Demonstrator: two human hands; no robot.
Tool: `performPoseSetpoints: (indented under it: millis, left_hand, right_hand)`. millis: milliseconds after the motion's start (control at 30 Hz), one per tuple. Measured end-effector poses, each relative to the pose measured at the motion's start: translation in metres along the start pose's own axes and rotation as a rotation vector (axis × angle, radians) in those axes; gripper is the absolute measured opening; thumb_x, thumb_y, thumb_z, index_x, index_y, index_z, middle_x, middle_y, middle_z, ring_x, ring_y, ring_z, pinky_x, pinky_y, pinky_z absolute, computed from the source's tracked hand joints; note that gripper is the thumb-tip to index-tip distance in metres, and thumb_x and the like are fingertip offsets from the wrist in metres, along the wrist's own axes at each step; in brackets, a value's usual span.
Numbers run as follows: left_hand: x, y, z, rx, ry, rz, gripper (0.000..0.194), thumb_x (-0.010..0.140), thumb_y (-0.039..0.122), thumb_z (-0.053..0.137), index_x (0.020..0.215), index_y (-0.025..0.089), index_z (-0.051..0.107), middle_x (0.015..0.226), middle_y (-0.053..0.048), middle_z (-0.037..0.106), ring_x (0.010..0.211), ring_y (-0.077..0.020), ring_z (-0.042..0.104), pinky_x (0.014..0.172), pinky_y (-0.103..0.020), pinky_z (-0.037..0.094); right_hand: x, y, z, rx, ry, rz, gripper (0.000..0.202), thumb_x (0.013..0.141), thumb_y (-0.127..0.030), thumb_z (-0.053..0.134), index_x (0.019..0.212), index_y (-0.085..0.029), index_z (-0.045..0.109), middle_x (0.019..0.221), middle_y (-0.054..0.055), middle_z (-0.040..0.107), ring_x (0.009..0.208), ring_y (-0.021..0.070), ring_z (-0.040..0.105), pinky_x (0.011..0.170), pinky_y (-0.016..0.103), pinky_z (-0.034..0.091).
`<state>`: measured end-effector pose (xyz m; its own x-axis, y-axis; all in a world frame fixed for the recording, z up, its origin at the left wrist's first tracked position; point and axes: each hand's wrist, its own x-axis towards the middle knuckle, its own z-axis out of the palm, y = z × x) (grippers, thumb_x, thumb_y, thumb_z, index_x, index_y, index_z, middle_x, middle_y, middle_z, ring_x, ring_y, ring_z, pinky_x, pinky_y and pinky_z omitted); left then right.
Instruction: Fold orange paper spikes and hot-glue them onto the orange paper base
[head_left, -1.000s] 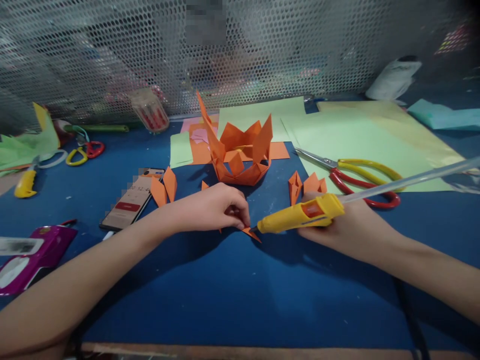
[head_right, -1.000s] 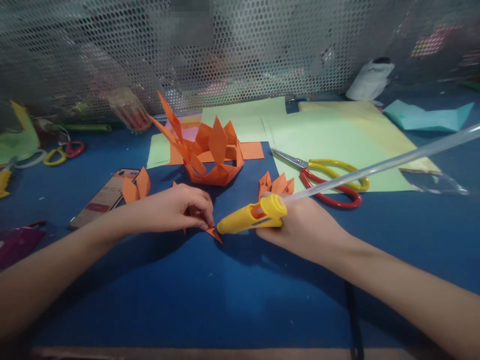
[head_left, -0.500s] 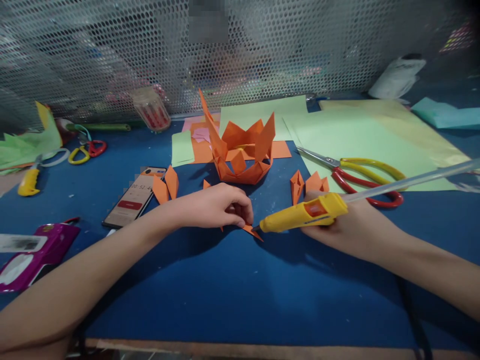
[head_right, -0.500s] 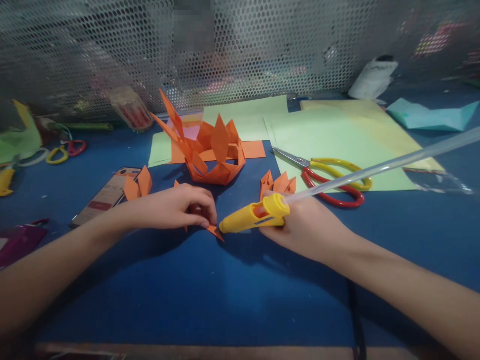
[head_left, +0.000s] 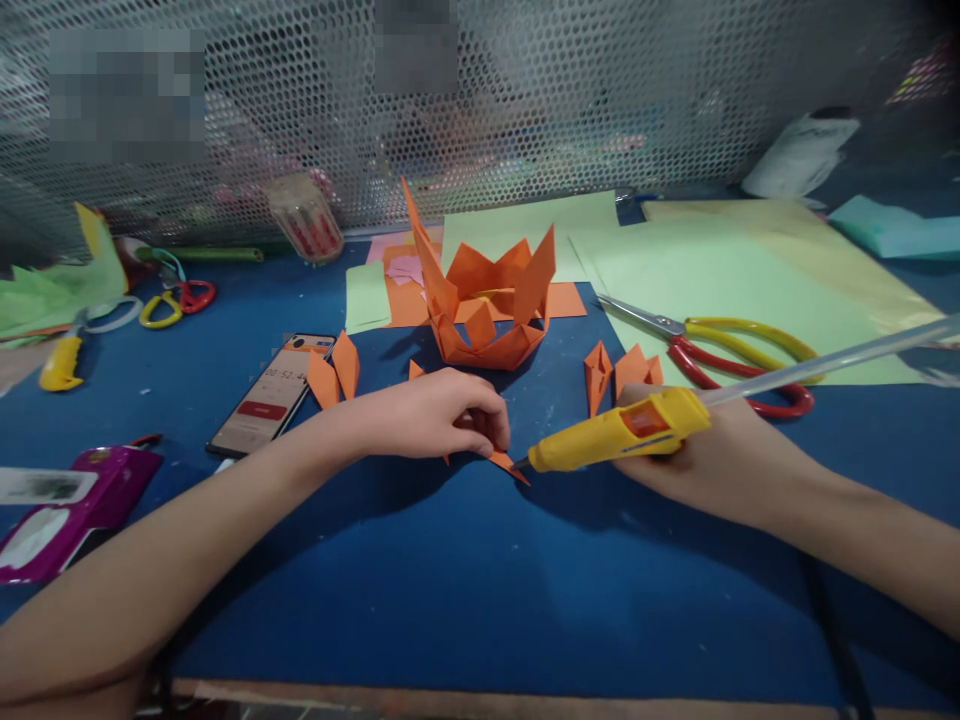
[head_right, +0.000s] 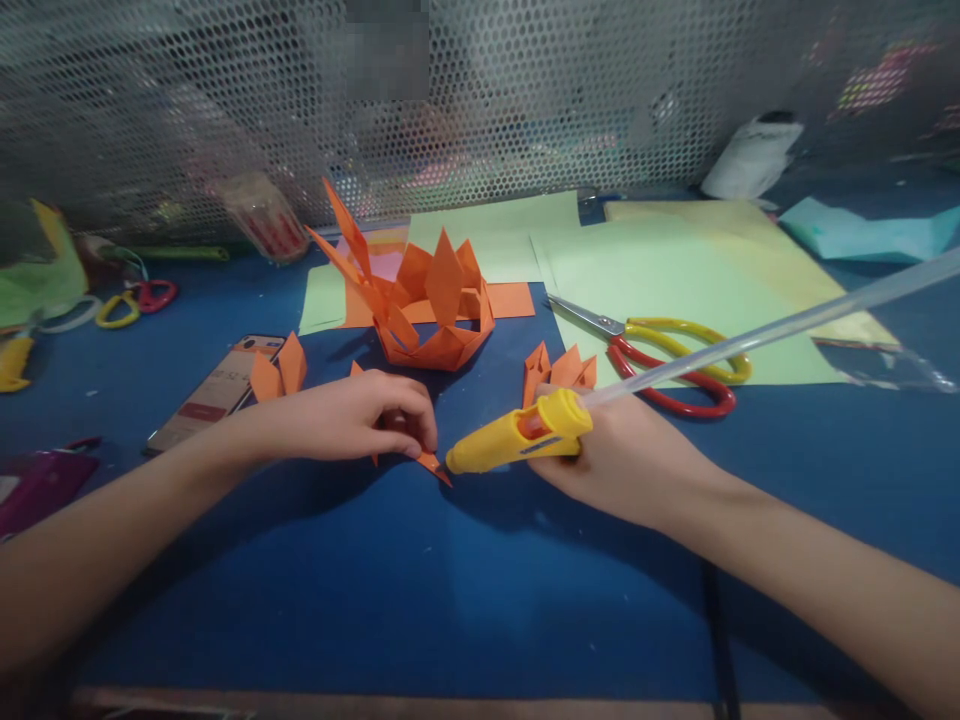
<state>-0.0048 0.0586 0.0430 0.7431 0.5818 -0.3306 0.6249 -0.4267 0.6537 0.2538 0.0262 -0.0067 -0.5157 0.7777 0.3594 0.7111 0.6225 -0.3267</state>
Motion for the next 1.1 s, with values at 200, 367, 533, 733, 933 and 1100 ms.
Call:
performPoseSetpoints:
  millis: [200,367,533,733,933,1100]
  left_hand:
    - [0.001,-0.002,0.000,-0.002,0.001,0.007,0.009,0.082,0.015,0.062,0.087,0.014,0.069,0.089,-0.003,0.063,0.071,-0.0090,0.058,0.059,-0.017,0.043]
    - [0.000,-0.001,0.000,-0.004,-0.004,0.002,0.008,0.082,0.014,0.061,0.086,0.015,0.069,0.089,-0.003,0.063,0.072,-0.0094,0.058,0.058,-0.017,0.043]
    - [0.001,-0.001,-0.001,-0.012,-0.013,0.006,0.009,0.083,0.014,0.061,0.088,0.014,0.068,0.090,-0.004,0.063,0.073,-0.0092,0.058,0.057,-0.017,0.044]
    - [0.001,-0.001,-0.001,-0.008,-0.010,0.004,0.009,0.083,0.014,0.061,0.088,0.014,0.069,0.090,-0.004,0.063,0.072,-0.0091,0.058,0.058,-0.016,0.044]
    - [0.000,-0.002,-0.001,-0.019,-0.021,0.005,0.009,0.084,0.015,0.060,0.089,0.014,0.068,0.091,-0.004,0.063,0.074,-0.0099,0.059,0.059,-0.017,0.044]
    - [-0.002,-0.004,-0.002,0.024,-0.034,0.045,0.013,0.083,0.012,0.059,0.092,0.016,0.067,0.095,-0.003,0.061,0.077,-0.0097,0.059,0.064,-0.018,0.046]
  right_hand:
    - [-0.005,0.004,0.000,0.015,-0.019,0.024,0.012,0.075,-0.027,0.051,0.067,-0.023,0.044,0.049,-0.007,0.047,0.038,0.0096,0.046,0.037,0.022,0.033]
    - [-0.003,0.002,-0.004,0.085,-0.045,0.057,0.009,0.074,-0.028,0.051,0.068,-0.023,0.045,0.051,-0.006,0.048,0.040,0.0104,0.047,0.039,0.023,0.035]
    - [0.000,0.002,-0.009,0.113,-0.148,0.127,0.010,0.075,-0.030,0.052,0.069,-0.023,0.046,0.053,-0.005,0.050,0.042,0.0117,0.049,0.042,0.025,0.038]
    - [0.000,0.003,-0.009,0.105,-0.147,0.098,0.009,0.074,-0.028,0.051,0.069,-0.024,0.047,0.054,-0.005,0.052,0.042,0.0118,0.051,0.043,0.025,0.040]
    - [-0.003,0.006,-0.010,0.038,-0.109,-0.023,0.010,0.077,-0.028,0.052,0.069,-0.023,0.048,0.056,-0.003,0.054,0.047,0.0126,0.055,0.045,0.024,0.040]
    - [-0.005,0.010,-0.008,-0.006,-0.056,-0.029,0.011,0.075,-0.031,0.053,0.069,-0.023,0.051,0.054,-0.003,0.056,0.044,0.0128,0.054,0.042,0.025,0.037]
